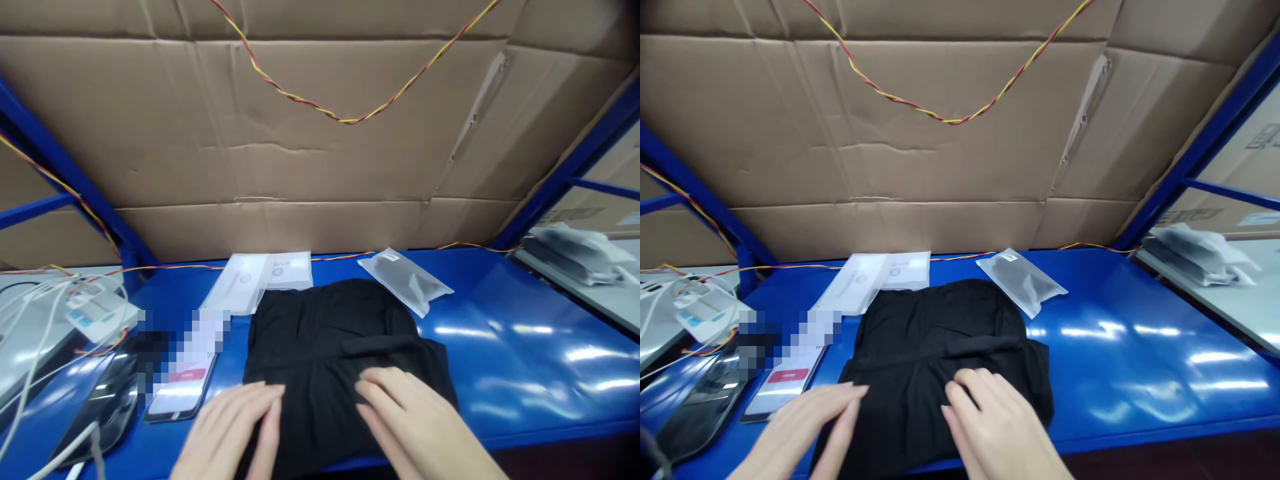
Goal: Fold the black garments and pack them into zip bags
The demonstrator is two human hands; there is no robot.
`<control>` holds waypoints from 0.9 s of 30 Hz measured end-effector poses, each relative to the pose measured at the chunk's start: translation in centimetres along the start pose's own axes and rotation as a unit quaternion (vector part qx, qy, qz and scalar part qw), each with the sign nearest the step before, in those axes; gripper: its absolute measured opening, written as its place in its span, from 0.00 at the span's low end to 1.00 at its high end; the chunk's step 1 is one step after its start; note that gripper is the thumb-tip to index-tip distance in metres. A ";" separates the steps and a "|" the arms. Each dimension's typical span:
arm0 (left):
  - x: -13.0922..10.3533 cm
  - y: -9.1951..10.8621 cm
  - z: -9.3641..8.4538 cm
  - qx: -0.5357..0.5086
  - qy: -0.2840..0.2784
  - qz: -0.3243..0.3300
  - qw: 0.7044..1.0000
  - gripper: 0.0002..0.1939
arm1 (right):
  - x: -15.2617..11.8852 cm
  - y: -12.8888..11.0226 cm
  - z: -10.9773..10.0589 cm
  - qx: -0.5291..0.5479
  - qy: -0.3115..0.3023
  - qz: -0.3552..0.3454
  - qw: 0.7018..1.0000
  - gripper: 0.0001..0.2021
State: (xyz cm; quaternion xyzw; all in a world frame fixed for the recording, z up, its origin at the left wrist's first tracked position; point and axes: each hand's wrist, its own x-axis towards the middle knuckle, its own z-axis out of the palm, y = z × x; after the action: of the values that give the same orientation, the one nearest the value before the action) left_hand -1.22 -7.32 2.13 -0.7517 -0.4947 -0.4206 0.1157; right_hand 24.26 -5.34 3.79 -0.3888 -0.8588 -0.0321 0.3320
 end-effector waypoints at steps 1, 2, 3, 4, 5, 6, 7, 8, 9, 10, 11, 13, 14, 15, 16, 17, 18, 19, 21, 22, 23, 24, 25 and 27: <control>0.9 1.1 1.2 -0.008 -0.035 0.011 0.999 0.17 | 0.8 -0.7 1.5 -0.026 -0.003 -0.001 1.000 0.14; 1.4 1.9 2.4 0.002 -0.073 0.033 0.997 0.18 | 1.3 -1.1 3.0 -0.040 -0.016 -0.019 0.999 0.18; 1.7 2.5 3.6 0.021 -0.097 0.057 0.993 0.20 | 1.7 -1.2 4.4 -0.045 -0.039 -0.038 0.998 0.22; 1.6 2.7 4.6 0.046 -0.124 0.068 0.989 0.22 | 1.9 -1.0 5.5 -0.052 -0.054 -0.034 0.997 0.25; 1.3 2.5 5.4 0.073 -0.142 0.073 0.984 0.23 | 1.9 -0.5 6.3 -0.058 -0.058 -0.035 0.996 0.27; 0.7 2.0 5.9 0.100 -0.157 0.067 0.980 0.24 | 1.7 0.1 6.8 -0.066 -0.063 -0.028 0.995 0.27; 0.0 1.4 6.2 0.124 -0.165 0.058 0.977 0.25 | 1.4 1.0 6.9 -0.078 -0.068 -0.014 0.995 0.25; -0.7 0.6 6.3 0.144 -0.174 0.047 0.973 0.26 | 0.9 2.1 6.7 -0.092 -0.074 0.001 0.993 0.23; -1.4 -0.2 6.2 0.158 -0.183 0.035 0.970 0.26 | 0.4 3.2 6.3 -0.110 -0.086 0.022 0.990 0.21; -2.0 -0.9 5.9 0.167 -0.194 0.026 0.966 0.27 | -0.2 4.4 5.8 -0.128 -0.095 0.045 0.986 0.20; -2.5 -1.5 5.6 0.171 -0.204 0.015 0.964 0.27 | -0.9 5.6 5.1 -0.145 -0.096 0.056 0.983 0.19; -3.1 -2.2 5.0 0.169 -0.219 -0.002 0.961 0.28 | -2.4 8.0 3.7 -0.174 -0.096 0.076 0.977 0.18; -3.3 -2.4 4.8 0.164 -0.222 -0.010 0.961 0.28 | -3.0 9.1 3.0 -0.179 -0.092 0.087 0.976 0.17; -3.3 -2.5 4.6 0.156 -0.224 -0.015 0.962 0.28 | -3.5 9.9 2.3 -0.178 -0.084 0.097 0.976 0.15; -3.3 -2.5 4.6 0.146 -0.224 -0.018 0.963 0.28 | -3.8 10.5 1.6 -0.165 -0.078 0.108 0.977 0.14; -3.2 -2.4 4.6 0.136 -0.221 -0.022 0.965 0.28 | -3.8 10.9 0.9 -0.144 -0.074 0.122 0.979 0.13; -3.0 -2.2 4.5 0.127 -0.213 -0.029 0.968 0.27 | -3.7 11.0 0.2 -0.117 -0.074 0.142 0.980 0.12; -2.7 -2.0 4.4 0.115 -0.204 -0.038 0.972 0.26 | -3.4 10.8 -0.4 -0.087 -0.080 0.170 0.978 0.12; -2.0 -1.1 4.1 0.080 -0.181 -0.061 0.978 0.23 | -2.1 9.7 -1.6 -0.024 -0.099 0.246 0.964 0.12; -1.6 -0.5 3.8 0.052 -0.169 -0.075 0.981 0.21 | -1.3 8.8 -2.1 0.012 -0.108 0.286 0.952 0.13; -1.2 0.2 3.6 0.017 -0.165 -0.094 0.982 0.20 | -0.4 7.8 -2.4 0.056 -0.113 0.323 0.938 0.14; -0.8 1.0 3.3 -0.028 -0.166 -0.118 0.979 0.19 | 0.5 6.7 -2.6 0.113 -0.117 0.351 0.922 0.15; -0.4 1.9 3.2 -0.080 -0.177 -0.149 0.970 0.19 | 1.4 5.5 -2.7 0.182 -0.129 0.370 0.902 0.15; 0.0 3.5 3.1 -0.186 -0.205 -0.210 0.938 0.24 | 2.9 3.3 -2.5 0.341 -0.175 0.379 0.842 0.14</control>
State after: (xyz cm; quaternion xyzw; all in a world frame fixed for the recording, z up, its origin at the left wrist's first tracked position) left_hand 3.32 -7.14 1.04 -0.7088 -0.5671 -0.3568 -0.2208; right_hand 26.56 -1.94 6.80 -0.5454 -0.6452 0.4595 0.2741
